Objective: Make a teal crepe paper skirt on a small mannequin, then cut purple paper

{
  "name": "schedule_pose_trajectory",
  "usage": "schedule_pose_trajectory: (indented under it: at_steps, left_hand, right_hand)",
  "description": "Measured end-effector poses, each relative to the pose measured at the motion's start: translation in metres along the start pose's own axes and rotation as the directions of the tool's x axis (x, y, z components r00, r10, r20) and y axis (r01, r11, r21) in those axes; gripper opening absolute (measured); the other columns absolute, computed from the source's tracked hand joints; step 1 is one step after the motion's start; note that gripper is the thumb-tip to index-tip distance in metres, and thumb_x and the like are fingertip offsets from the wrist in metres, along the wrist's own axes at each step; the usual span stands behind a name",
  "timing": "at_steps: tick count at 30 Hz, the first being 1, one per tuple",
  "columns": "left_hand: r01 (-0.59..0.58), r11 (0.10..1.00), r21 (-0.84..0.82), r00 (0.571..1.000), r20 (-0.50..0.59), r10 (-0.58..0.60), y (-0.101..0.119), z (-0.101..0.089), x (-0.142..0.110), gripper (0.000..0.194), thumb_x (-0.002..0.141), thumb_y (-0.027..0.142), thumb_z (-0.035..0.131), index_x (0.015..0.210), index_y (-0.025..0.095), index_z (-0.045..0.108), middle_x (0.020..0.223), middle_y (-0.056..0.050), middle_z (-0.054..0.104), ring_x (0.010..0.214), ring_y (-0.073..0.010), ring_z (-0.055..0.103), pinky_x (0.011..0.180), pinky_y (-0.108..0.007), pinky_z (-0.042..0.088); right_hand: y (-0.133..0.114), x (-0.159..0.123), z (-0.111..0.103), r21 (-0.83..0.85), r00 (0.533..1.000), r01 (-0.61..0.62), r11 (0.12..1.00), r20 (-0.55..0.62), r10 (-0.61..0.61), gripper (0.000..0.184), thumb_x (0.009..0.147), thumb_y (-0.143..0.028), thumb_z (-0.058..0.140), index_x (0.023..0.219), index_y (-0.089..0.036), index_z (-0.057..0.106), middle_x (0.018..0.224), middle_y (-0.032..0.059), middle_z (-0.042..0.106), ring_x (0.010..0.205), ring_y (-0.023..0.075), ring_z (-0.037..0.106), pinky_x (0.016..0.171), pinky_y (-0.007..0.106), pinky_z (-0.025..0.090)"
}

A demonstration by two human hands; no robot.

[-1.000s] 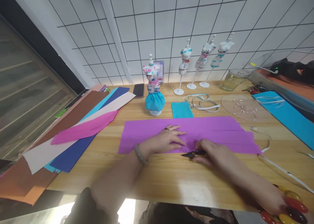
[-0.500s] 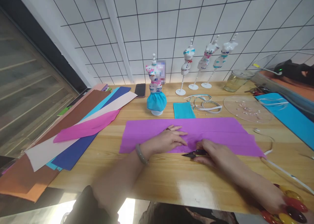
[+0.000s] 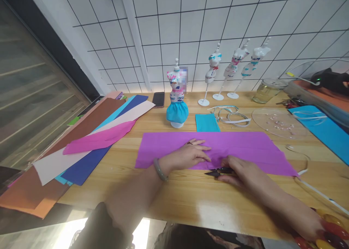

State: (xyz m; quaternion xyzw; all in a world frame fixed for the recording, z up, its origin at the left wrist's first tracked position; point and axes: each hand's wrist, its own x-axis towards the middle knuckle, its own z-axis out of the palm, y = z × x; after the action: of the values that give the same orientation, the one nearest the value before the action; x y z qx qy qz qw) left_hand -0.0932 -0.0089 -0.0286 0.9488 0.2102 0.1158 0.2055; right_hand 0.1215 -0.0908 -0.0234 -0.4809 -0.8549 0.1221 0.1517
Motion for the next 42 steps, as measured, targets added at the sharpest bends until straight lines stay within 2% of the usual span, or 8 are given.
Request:
schedule_pose_trajectory:
  at_steps: [11, 16, 22, 30, 42]
  left_hand:
    - [0.001, 1.0, -0.029, 1.0, -0.004, -0.002, -0.002, 0.002, 0.0, 0.027, 0.087, 0.02, 0.04, 0.099, 0.025, 0.063, 0.128, 0.001, 0.05, 0.129, -0.0169, 0.025, 0.106, -0.035, 0.018]
    - [0.005, 1.0, -0.022, 1.0, -0.009, -0.005, -0.002, 0.002, 0.0, 0.027, 0.088, 0.021, 0.039, 0.099, 0.028, 0.063, 0.128, 0.004, 0.05, 0.13, -0.0153, 0.025, 0.106, -0.034, 0.017]
    - [0.007, 1.0, -0.02, 1.0, 0.003, -0.007, -0.001, 0.002, 0.0, 0.027, 0.088, 0.023, 0.038, 0.1, 0.027, 0.063, 0.128, 0.003, 0.05, 0.129, -0.0159, 0.025, 0.106, -0.035, 0.018]
    - [0.032, 0.999, -0.003, 0.999, 0.033, -0.032, 0.002, -0.002, 0.001, 0.027, 0.088, 0.021, 0.039, 0.099, 0.026, 0.063, 0.129, 0.003, 0.049, 0.129, -0.0162, 0.025, 0.106, -0.035, 0.019]
    - [0.025, 1.0, 0.008, 0.999, 0.025, -0.026, 0.0, 0.001, 0.001, 0.026, 0.088, 0.023, 0.039, 0.099, 0.027, 0.063, 0.129, 0.003, 0.048, 0.13, -0.0158, 0.025, 0.106, -0.035, 0.019]
  right_hand:
    - [-0.001, 0.005, 0.009, -0.045, 0.998, 0.039, 0.998, -0.045, -0.041, 0.02, 0.082, -0.039, 0.052, 0.088, -0.02, 0.051, 0.075, 0.0024, 0.061, 0.066, 0.0179, 0.06, 0.054, 0.026, 0.042]
    - [0.002, 0.003, 0.009, -0.038, 0.997, 0.047, 0.998, -0.059, -0.049, 0.021, 0.082, -0.04, 0.052, 0.086, -0.02, 0.05, 0.074, 0.0026, 0.061, 0.065, 0.0178, 0.06, 0.054, 0.026, 0.043]
    - [-0.002, 0.002, 0.003, -0.019, 1.0, -0.007, 1.0, -0.021, 0.006, 0.02, 0.082, -0.039, 0.052, 0.09, -0.02, 0.05, 0.081, 0.0037, 0.062, 0.071, 0.0179, 0.06, 0.059, 0.027, 0.044]
    - [0.0, 0.007, 0.012, -0.012, 1.0, 0.021, 1.0, -0.004, -0.021, 0.019, 0.081, -0.039, 0.053, 0.088, -0.021, 0.051, 0.079, 0.0032, 0.062, 0.068, 0.0173, 0.06, 0.056, 0.026, 0.043]
    - [-0.005, 0.007, 0.013, -0.002, 1.0, 0.012, 1.0, 0.002, -0.012, 0.016, 0.083, -0.037, 0.051, 0.086, -0.021, 0.051, 0.08, 0.0028, 0.063, 0.07, 0.0175, 0.06, 0.059, 0.026, 0.043]
